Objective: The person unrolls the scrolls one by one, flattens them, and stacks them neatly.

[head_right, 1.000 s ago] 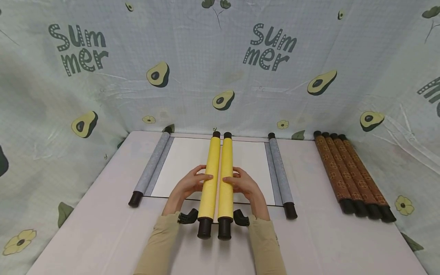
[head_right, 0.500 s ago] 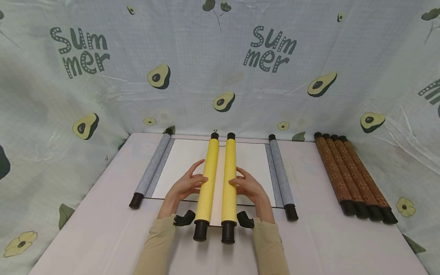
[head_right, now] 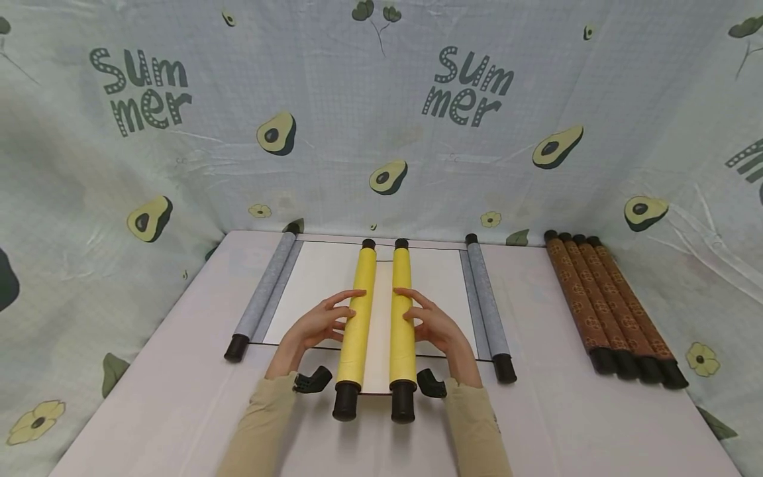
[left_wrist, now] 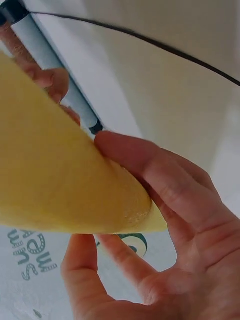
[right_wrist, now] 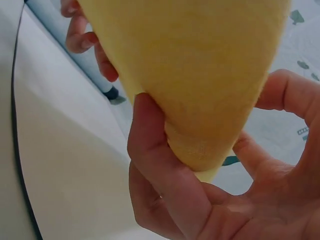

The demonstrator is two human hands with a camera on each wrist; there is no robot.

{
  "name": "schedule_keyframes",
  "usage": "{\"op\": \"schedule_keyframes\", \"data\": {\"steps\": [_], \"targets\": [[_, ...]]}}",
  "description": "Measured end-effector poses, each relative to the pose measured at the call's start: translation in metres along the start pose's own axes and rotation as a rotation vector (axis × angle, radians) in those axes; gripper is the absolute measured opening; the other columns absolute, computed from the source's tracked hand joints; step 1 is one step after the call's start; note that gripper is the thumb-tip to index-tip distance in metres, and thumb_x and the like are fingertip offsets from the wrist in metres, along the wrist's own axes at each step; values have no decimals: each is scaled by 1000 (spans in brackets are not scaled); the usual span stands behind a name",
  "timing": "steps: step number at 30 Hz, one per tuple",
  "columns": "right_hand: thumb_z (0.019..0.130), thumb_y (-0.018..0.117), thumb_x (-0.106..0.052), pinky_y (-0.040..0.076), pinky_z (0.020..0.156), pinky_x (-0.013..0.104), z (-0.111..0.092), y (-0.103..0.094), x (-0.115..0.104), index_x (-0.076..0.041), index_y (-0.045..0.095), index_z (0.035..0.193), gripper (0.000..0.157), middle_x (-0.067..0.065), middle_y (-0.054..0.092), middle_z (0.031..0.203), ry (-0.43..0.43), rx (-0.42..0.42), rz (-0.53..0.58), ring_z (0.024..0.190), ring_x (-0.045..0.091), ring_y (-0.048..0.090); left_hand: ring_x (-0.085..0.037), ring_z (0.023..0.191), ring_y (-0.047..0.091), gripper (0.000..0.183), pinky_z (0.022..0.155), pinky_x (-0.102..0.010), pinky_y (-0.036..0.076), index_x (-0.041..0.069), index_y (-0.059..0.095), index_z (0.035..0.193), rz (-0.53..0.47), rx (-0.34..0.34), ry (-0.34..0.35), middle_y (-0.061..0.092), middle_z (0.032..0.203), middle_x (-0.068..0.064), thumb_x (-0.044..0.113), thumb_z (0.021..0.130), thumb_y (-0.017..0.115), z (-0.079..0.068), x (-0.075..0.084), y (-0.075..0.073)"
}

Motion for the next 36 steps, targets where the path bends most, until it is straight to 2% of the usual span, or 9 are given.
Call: {"op": "schedule_keyframes", "data": {"steps": [4,8,11,15,22,27,31,36], "targets": [[87,38,-8,52,68,36,1,1,0,-17,35,128,42,16,33,128,-4,19,-38,80,21,61,-19,73,61,45,60,-32,52,21,41,131,63,13,-1,45,122,-18,18,86,48,1,1,-1],[88,45,-17,53,66,37,1,2,-1,-17,37,119,32,17,38,119,-6,48,-98,75,22,63,-21,74,62,41,60,-33,53,21,41,128,129,29,7,47,122,-19,29,89,51,2,4,-1],[87,52,-24,53,64,38,1,4,-2,-17,35,115,34,18,43,113,-11,75,-153,72,22,64,-20,73,61,42,58,-33,52,22,41,125,154,44,5,51,116,-19,38,88,53,4,4,0],[84,58,-27,53,62,36,1,4,-1,-16,33,115,41,19,46,107,-14,104,-206,71,21,62,-17,71,59,42,55,-32,52,20,39,122,161,60,13,55,105,-18,39,87,53,5,4,2],[80,64,-26,52,63,35,-2,4,-3,-16,33,115,47,20,44,108,-1,109,-232,74,21,58,-16,67,59,46,53,-30,52,20,37,119,164,99,17,58,91,-14,31,82,63,9,-2,5],[82,61,-18,52,65,36,-4,2,-3,-16,31,118,47,22,42,111,3,76,-217,76,22,58,-16,65,59,51,54,-30,51,18,35,117,133,102,10,59,88,-13,23,78,68,8,0,7],[82,60,-16,52,67,37,-4,-3,-4,-16,32,121,48,23,39,114,0,46,-215,79,23,57,-17,68,60,50,56,-31,52,17,38,118,122,87,16,59,92,-16,17,78,67,6,4,4],[82,60,-16,50,68,36,-5,-9,-6,-13,36,121,46,22,39,114,-4,27,-229,82,23,55,-18,75,59,50,59,-33,52,17,41,122,137,44,26,55,105,-19,12,79,65,6,7,-1]]}}
Point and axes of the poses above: each hand's wrist, its own z-axis towards the middle knuckle, its own y-axis out of the palm, x = y × z, the point moved 3 cm from there along z, towards the middle knuckle
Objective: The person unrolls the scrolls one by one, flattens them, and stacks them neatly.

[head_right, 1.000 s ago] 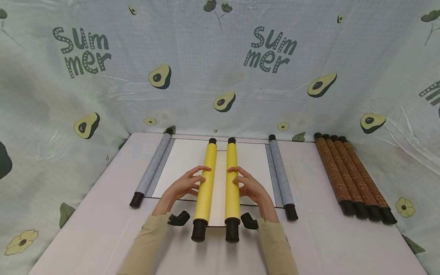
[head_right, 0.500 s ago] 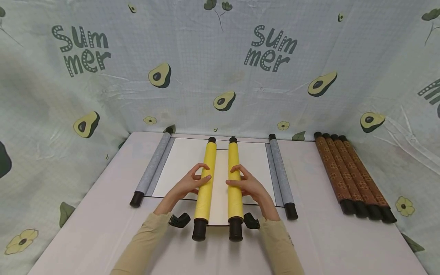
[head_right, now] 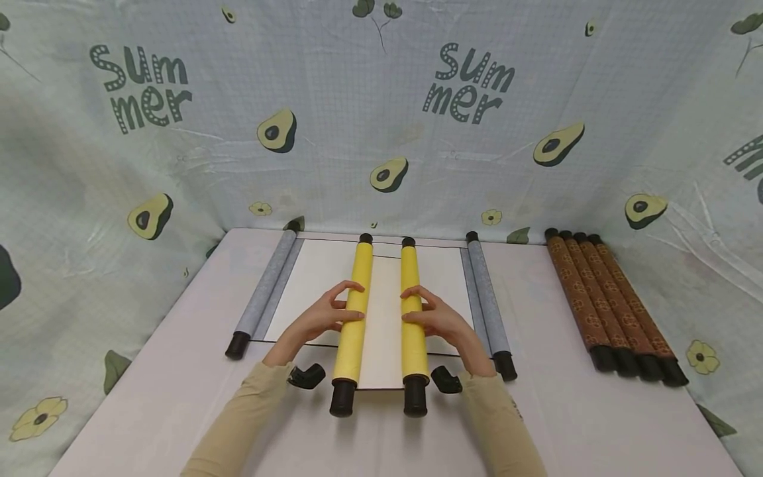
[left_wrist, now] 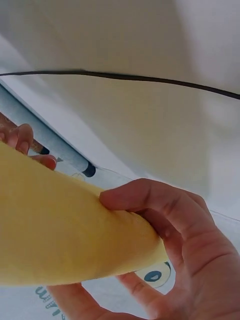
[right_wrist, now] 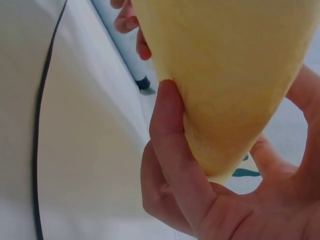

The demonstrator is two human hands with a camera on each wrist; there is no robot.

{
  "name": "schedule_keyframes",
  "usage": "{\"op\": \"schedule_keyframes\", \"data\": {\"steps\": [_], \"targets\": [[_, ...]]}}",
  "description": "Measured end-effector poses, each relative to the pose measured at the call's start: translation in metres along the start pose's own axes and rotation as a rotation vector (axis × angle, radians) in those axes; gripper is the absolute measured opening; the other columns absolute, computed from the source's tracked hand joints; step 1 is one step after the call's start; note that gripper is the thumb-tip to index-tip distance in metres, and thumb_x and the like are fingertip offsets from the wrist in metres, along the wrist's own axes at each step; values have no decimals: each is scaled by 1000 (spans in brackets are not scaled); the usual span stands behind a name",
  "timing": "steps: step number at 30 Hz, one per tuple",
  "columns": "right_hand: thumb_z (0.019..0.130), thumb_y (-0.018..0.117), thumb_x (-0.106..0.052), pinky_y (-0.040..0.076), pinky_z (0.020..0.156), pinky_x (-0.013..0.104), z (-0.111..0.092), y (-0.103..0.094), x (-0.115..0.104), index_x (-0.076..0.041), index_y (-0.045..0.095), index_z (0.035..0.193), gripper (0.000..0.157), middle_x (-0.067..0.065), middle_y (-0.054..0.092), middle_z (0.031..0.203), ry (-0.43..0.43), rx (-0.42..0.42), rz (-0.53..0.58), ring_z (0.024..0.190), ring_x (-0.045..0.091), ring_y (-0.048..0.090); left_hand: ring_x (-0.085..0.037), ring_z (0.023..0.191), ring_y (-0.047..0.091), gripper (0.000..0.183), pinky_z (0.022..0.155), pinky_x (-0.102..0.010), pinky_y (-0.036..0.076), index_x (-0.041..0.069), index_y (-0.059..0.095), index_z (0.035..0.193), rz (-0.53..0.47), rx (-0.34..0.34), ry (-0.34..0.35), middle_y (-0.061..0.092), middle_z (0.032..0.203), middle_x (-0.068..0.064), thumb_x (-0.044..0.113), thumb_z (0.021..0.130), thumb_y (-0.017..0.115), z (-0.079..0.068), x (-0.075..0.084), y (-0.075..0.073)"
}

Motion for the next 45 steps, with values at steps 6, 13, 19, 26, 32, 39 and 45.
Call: {"op": "schedule_keyframes", "data": {"steps": [6,13,19,26,32,39,45], "targets": [[83,57,-15,50,68,34,-2,-5,0,-11,40,119,40,18,41,108,-15,-13,-21,82,22,53,-19,82,57,48,63,-34,52,13,46,124,36,-25,15,48,117,-19,12,80,63,1,0,-6],[82,56,-13,52,66,36,-4,-7,-2,-10,43,116,37,15,43,104,-10,-11,-31,77,21,57,-18,78,55,45,60,-32,51,10,47,123,48,-35,8,49,107,-15,10,80,61,3,-1,-11],[82,61,-24,51,63,34,-3,-6,-4,-9,43,110,37,15,45,103,-6,44,-91,75,21,56,-18,76,54,39,58,-30,50,6,46,118,66,-33,29,48,100,-13,9,81,59,6,1,-11],[75,70,-26,48,61,32,2,-7,-3,-13,44,102,40,18,42,110,20,124,-167,77,23,55,-15,73,53,32,55,-29,50,11,47,108,90,26,11,51,90,-8,24,83,62,7,1,-11],[77,66,-18,49,61,32,0,-9,-3,-12,44,103,35,19,41,109,-7,122,-166,77,24,54,-15,66,54,33,50,-26,48,13,44,102,90,75,6,49,81,-7,23,80,66,7,-2,-12],[80,59,-15,48,61,32,-3,-13,1,-9,44,110,34,18,43,104,-26,94,-156,74,22,54,-15,62,56,40,50,-25,47,9,38,100,52,85,18,48,75,-8,8,74,69,3,-3,-15],[80,51,-14,46,59,30,-3,-15,3,-7,46,105,27,16,42,109,-14,100,-169,72,19,51,-17,67,58,36,52,-28,49,11,46,104,68,93,0,51,87,-13,8,75,68,0,-5,-19]]}}
Point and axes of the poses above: each hand's wrist, its own z-axis towards the middle knuckle, its own y-axis out of the palm, x = y × z, the point moved 3 cm from there along z, towards the middle knuckle
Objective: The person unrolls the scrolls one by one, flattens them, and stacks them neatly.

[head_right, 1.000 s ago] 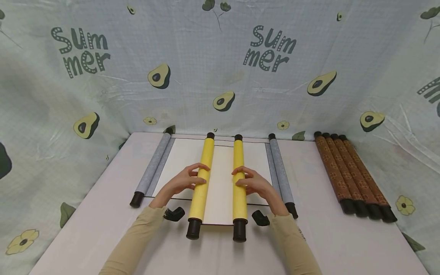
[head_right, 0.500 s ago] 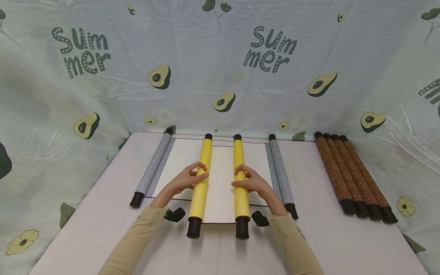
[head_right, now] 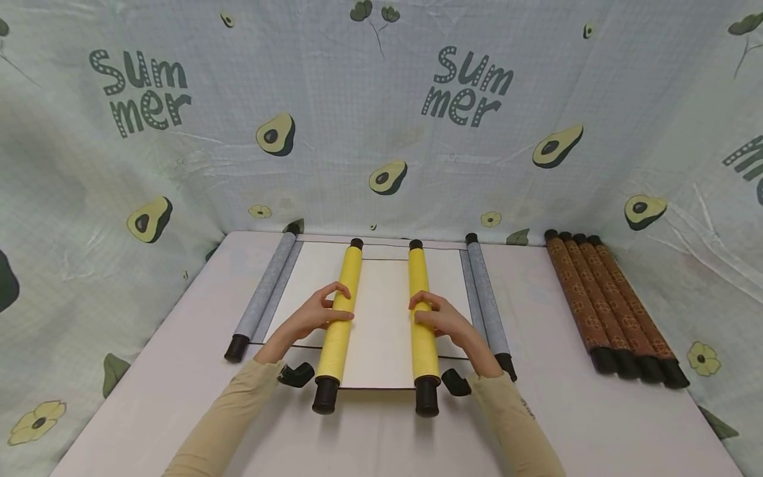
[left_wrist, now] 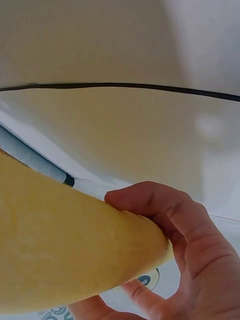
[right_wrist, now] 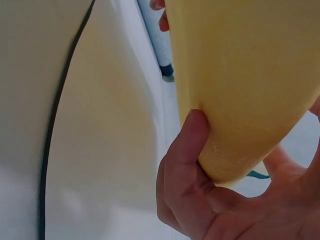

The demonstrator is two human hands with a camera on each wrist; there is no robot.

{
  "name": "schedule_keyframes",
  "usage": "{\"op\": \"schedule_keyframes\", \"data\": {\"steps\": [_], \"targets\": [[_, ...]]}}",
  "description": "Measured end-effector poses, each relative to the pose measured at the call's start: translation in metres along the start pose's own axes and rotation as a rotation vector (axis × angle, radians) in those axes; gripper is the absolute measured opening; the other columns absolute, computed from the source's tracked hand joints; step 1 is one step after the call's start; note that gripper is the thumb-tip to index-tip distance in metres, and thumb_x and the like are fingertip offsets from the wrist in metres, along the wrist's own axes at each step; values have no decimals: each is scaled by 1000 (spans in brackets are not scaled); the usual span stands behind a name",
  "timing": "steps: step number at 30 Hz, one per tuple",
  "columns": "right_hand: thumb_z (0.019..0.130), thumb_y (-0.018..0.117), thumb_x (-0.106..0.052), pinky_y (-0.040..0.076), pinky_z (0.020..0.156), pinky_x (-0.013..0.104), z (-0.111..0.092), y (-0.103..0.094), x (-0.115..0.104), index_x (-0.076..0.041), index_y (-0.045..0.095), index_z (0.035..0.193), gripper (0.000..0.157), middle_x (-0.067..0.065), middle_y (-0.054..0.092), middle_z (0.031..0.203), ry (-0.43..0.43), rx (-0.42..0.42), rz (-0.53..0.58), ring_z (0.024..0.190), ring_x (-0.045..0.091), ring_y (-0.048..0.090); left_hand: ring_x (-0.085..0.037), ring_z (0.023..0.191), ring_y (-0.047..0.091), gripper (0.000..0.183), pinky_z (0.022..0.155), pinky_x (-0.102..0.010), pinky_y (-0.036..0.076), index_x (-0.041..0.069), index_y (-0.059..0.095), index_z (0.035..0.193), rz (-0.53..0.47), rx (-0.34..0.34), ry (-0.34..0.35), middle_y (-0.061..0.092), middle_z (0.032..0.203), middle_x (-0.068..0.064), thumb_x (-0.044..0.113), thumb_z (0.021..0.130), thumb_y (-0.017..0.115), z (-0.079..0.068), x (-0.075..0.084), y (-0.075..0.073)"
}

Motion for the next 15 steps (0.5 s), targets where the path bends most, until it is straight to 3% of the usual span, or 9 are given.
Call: {"op": "schedule_keyframes", "data": {"steps": [6,15], "targets": [[81,52,-15,44,56,29,-1,-1,-2,-4,46,104,26,16,43,108,-13,5,-35,71,19,51,-17,70,56,33,56,-30,51,7,53,108,36,-13,2,54,94,-15,12,78,66,-2,-2,-5],[77,67,-21,48,57,29,-2,1,4,-9,47,99,33,16,42,103,15,43,-44,71,21,53,-15,68,53,28,53,-28,48,1,56,106,61,1,9,55,90,-11,11,80,58,-3,-6,-8]]}}
Point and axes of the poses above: each hand's wrist, its own z-axis towards the middle knuckle, its own y-axis out of the palm, x = y × z, the point moved 3 cm from there along z, towards the middle knuckle
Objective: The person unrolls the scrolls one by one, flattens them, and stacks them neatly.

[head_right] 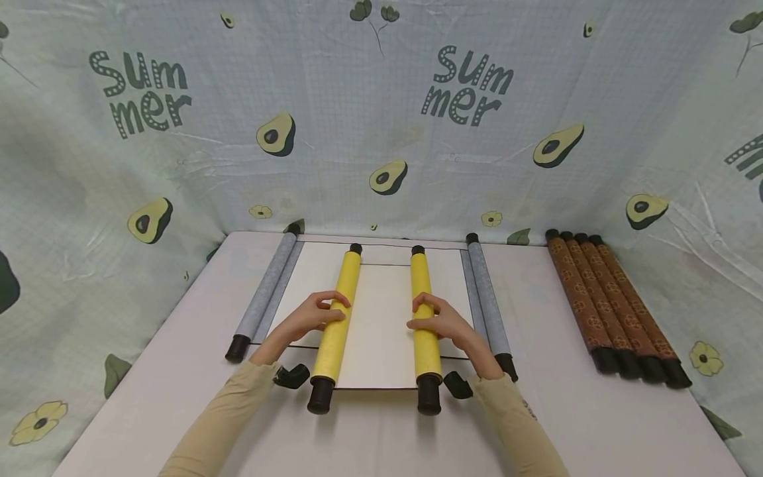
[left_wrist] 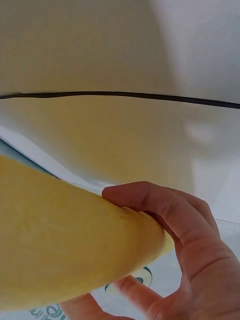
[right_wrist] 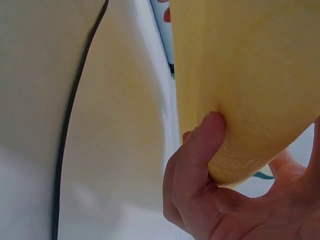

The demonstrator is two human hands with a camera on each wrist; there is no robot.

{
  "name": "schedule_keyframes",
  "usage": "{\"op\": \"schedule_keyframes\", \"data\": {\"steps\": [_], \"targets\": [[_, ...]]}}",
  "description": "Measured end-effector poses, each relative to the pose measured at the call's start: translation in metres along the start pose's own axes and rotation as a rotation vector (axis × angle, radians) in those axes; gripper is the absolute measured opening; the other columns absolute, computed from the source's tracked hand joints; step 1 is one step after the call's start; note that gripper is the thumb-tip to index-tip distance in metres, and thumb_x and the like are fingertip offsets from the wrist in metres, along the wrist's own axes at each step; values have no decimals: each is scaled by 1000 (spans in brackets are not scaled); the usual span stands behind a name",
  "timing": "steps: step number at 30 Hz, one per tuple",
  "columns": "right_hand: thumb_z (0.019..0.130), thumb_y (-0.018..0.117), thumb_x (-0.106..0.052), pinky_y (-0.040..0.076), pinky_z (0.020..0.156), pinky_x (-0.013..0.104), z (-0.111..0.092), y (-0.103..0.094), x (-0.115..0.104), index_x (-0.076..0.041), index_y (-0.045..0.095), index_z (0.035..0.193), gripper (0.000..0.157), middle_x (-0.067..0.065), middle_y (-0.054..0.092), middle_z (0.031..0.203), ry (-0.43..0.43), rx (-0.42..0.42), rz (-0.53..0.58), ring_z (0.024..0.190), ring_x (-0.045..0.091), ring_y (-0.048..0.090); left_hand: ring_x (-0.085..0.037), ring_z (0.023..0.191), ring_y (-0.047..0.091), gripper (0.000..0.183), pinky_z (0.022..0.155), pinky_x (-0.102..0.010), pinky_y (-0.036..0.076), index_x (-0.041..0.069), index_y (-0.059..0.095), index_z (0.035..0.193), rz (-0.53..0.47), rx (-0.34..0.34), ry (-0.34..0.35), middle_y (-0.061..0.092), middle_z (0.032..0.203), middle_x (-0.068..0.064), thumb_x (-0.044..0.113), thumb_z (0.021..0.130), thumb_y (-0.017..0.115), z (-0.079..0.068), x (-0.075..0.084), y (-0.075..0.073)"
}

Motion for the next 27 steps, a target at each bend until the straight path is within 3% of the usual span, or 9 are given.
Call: {"op": "schedule_keyframes", "data": {"steps": [4,12,27], "targets": [[76,66,-18,48,57,29,0,0,3,-10,48,99,30,17,42,105,-6,-3,-8,72,22,54,-14,67,52,24,52,-26,47,2,58,102,8,14,-11,54,88,-9,11,79,56,0,0,1],[79,58,-16,47,57,28,0,-3,7,-8,51,101,25,19,42,110,-44,-7,-40,75,23,52,-15,66,54,27,54,-25,47,6,55,93,62,27,-2,52,88,-9,20,75,70,-1,2,1],[77,65,-16,47,55,28,-5,-5,1,-8,49,95,26,17,44,100,-61,6,-75,70,21,52,-17,67,54,28,55,-25,48,3,55,96,63,24,21,50,94,-14,7,72,69,-4,6,-5]]}}
Point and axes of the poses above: each hand's wrist, its own z-axis towards the middle knuckle, its own y-axis out of the palm, x = y × z, the point moved 3 cm from there along z, towards the middle knuckle
